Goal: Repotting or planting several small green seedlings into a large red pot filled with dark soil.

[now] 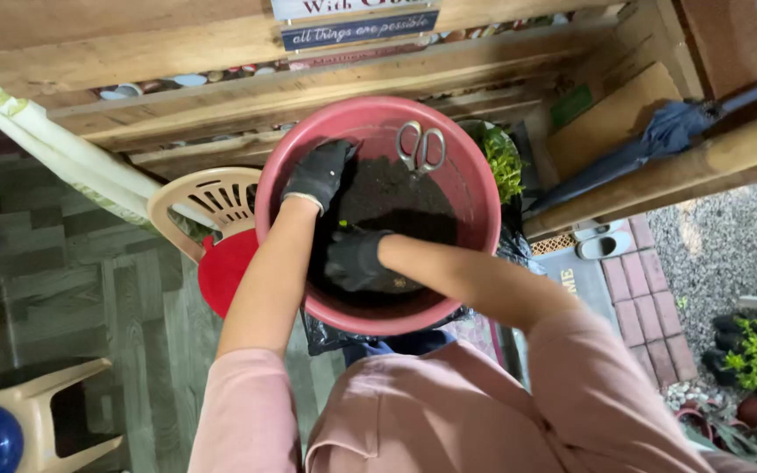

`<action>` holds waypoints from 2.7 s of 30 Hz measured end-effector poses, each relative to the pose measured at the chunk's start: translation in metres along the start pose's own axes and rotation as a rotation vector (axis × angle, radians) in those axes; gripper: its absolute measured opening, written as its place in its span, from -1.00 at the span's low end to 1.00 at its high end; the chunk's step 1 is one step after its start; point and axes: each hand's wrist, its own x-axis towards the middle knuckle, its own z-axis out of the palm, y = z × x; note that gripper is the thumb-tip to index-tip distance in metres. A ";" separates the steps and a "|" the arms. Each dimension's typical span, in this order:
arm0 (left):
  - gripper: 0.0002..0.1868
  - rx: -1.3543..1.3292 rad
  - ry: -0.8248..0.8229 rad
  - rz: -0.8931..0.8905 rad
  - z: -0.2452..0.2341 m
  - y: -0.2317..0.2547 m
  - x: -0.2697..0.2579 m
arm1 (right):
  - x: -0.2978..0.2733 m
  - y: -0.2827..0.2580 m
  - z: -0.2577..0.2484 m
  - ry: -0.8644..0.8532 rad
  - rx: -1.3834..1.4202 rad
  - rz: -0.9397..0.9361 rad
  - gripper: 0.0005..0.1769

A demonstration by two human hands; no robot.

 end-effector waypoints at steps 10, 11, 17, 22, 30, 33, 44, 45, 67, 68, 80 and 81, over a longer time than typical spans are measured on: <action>-0.68 0.139 -0.059 0.153 0.009 0.024 -0.004 | -0.129 0.024 -0.007 -0.145 0.133 0.540 -0.30; -0.66 0.066 -0.088 0.087 0.007 0.032 -0.006 | -0.133 0.039 0.009 0.038 0.262 0.369 -0.24; -0.58 -0.351 -0.105 -0.261 -0.027 0.095 -0.045 | -0.168 0.027 0.005 0.527 0.444 0.515 -0.48; -0.46 -0.366 0.131 -0.088 -0.002 0.090 -0.059 | -0.160 0.027 0.023 1.006 0.772 0.495 -0.43; -0.60 -0.594 0.101 -0.327 0.028 0.099 -0.075 | -0.149 -0.021 0.003 1.296 1.272 0.429 -0.54; -0.64 -0.917 0.147 -0.379 0.021 0.112 -0.078 | -0.149 -0.039 -0.008 1.324 1.466 0.509 -0.56; -0.69 -1.389 0.274 -0.540 0.028 0.109 -0.070 | -0.126 -0.011 0.046 1.204 1.221 0.575 -0.76; -0.67 -1.344 0.252 -0.527 0.026 0.105 -0.068 | -0.127 -0.008 0.042 1.245 1.269 0.653 -0.80; -0.35 -0.085 -0.050 -0.535 0.031 0.092 -0.107 | -0.314 0.064 0.027 1.187 0.889 0.323 -0.71; -0.30 -0.071 0.053 -0.486 0.031 0.088 -0.105 | -0.324 0.092 0.047 1.265 0.879 0.318 -0.71; -0.33 0.113 0.189 -0.695 -0.007 0.125 -0.096 | -0.176 0.390 0.346 0.726 0.537 1.033 -0.58; -0.36 0.152 0.156 -0.725 -0.009 0.127 -0.094 | -0.173 0.386 0.336 0.673 0.419 1.103 -0.52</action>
